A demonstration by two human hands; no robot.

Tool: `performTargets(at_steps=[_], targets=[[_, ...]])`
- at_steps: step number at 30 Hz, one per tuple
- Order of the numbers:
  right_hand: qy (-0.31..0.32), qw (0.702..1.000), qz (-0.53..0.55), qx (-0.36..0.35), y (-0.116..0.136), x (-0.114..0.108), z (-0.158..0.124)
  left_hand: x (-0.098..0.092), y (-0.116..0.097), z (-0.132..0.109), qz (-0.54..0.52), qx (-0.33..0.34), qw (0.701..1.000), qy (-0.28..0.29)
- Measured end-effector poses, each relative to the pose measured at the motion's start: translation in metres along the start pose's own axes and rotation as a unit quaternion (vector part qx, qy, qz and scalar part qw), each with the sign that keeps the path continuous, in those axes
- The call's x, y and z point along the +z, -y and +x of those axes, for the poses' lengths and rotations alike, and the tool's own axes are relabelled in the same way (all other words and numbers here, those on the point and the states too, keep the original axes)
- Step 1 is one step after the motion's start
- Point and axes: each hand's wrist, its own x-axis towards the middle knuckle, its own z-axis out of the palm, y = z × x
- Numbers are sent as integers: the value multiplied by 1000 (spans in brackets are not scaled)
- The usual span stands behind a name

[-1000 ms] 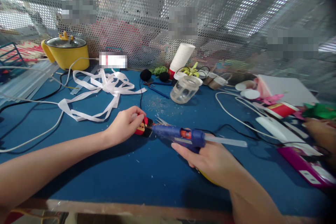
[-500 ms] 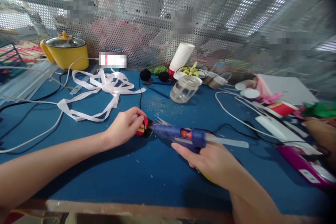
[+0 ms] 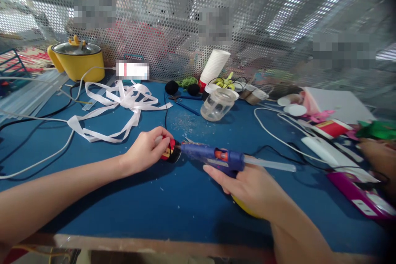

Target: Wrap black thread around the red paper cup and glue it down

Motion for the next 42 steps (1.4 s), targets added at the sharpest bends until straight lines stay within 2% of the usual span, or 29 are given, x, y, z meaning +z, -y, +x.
performTargets(at_steps=[11,15,19,22,42], targets=[[-22,994,-100,-32,0,-1,0,1,2,-1,-5,9,1000,6],[9,993,-116,-8,2,-2,-1,1,2,-1,-5,16,1000,11],[47,991,-111,54,2,-1,-1,0,2,-1,-2,18,1000,10],[50,990,-106,77,1,-1,1,1,3,-2,-8,22,1000,10],[57,989,-106,82,1,-3,0,1,3,-2,-8,19,1000,10]])
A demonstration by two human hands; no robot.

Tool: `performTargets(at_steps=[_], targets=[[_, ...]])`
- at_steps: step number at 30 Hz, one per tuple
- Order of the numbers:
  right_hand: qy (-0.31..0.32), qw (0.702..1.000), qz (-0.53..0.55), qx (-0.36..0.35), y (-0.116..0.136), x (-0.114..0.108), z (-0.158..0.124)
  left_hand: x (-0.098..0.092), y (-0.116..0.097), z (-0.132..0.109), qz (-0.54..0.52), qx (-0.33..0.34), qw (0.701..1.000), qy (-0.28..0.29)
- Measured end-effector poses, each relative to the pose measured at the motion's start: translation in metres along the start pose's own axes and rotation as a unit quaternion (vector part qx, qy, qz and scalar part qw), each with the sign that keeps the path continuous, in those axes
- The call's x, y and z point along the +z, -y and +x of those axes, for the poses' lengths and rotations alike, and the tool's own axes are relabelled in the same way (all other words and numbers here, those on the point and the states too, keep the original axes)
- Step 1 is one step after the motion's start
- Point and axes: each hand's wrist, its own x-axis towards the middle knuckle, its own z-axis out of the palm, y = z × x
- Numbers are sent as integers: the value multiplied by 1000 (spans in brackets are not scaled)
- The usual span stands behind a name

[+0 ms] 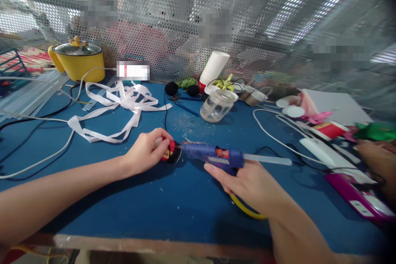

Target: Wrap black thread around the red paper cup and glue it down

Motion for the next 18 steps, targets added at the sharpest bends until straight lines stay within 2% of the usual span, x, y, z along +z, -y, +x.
performTargets(at_steps=[8,13,18], targets=[[-15,999,-4,-32,0,2,-1,0,1,0,-10,-6,1000,6],[-57,996,-33,-66,0,4,-1,0,0,1,-5,-13,1000,-7],[-51,994,-37,-94,3,1,-2,0,-1,1,-14,-24,1000,-3]])
